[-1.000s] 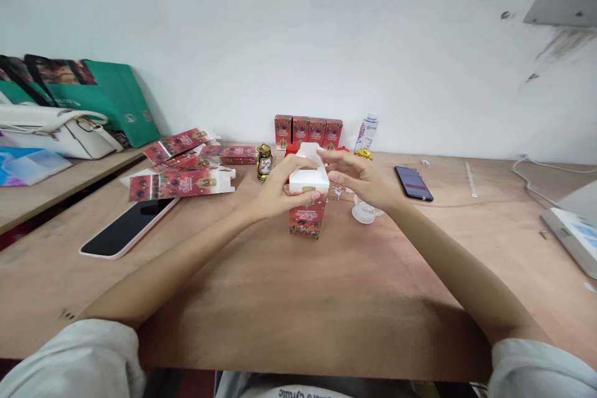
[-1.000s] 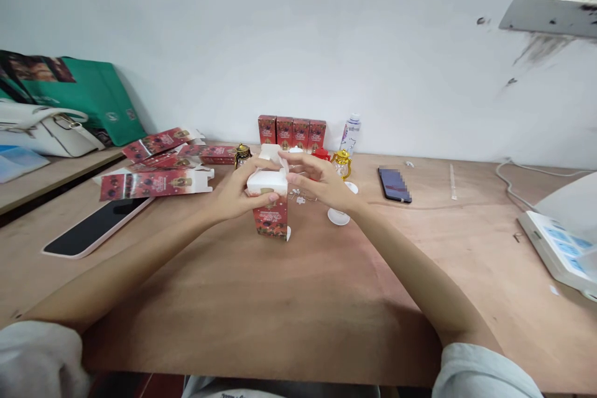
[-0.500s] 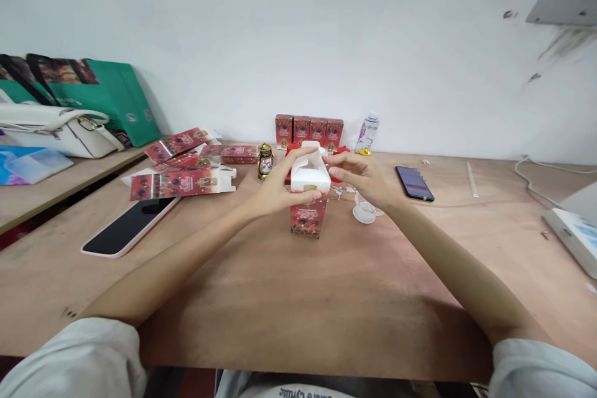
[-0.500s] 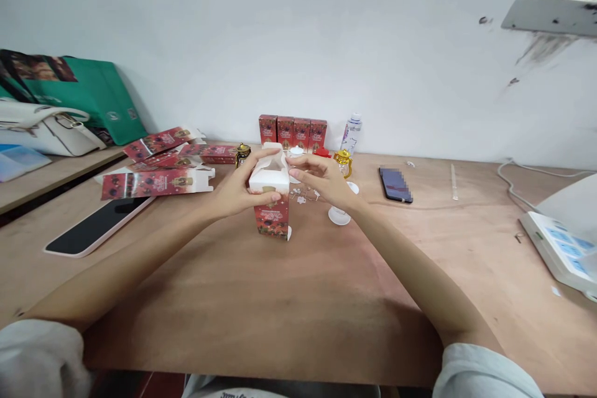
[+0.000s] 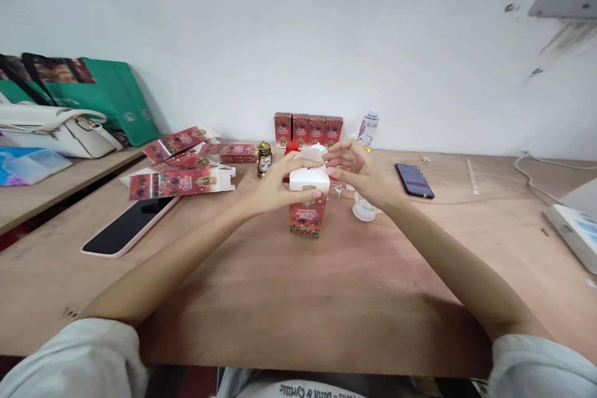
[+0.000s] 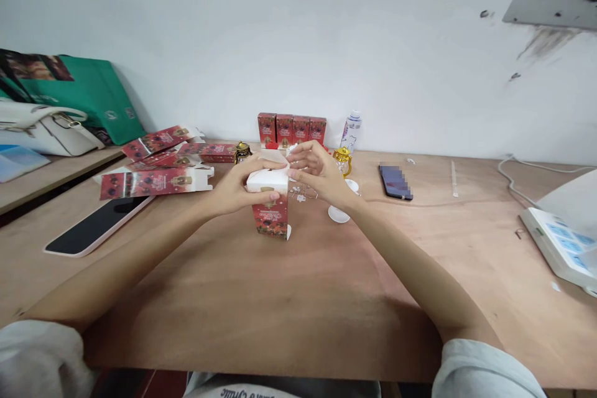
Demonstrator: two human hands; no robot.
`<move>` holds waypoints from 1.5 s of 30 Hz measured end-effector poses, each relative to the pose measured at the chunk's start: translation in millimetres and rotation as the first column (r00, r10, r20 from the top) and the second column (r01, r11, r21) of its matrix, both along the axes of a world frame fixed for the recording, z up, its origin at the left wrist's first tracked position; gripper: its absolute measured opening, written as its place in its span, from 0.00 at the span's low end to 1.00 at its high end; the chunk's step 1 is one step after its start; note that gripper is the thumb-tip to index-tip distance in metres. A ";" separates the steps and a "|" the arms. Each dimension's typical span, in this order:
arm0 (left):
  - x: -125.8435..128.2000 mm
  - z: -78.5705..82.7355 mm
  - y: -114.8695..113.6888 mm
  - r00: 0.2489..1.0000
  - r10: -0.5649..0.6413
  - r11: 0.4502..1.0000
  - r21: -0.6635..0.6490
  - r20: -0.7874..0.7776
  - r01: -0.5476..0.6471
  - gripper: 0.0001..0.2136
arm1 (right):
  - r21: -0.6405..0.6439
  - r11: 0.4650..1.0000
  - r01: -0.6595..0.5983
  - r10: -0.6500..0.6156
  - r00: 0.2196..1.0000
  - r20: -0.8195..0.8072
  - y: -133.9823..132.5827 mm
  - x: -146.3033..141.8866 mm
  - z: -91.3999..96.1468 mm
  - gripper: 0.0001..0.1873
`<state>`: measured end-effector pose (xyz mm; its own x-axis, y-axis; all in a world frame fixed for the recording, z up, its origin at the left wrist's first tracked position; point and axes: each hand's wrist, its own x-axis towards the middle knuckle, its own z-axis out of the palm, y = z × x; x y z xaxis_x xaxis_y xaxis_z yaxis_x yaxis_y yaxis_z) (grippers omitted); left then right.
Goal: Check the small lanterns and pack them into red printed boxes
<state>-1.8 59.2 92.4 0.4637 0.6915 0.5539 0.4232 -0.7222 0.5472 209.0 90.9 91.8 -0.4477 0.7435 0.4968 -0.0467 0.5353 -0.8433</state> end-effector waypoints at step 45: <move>15.9 14.1 -43.4 0.991 0.069 0.991 0.105 0.118 -0.081 0.43 | 0.043 0.994 0.096 -0.097 0.995 0.030 -68.6 6.9 49.1 0.16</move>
<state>14.1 15.8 106.4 0.3426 0.6542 0.6743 0.4182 -0.7489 0.5141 216.0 22.4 141.0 -0.3910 0.7632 0.5144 0.0336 0.5704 -0.8207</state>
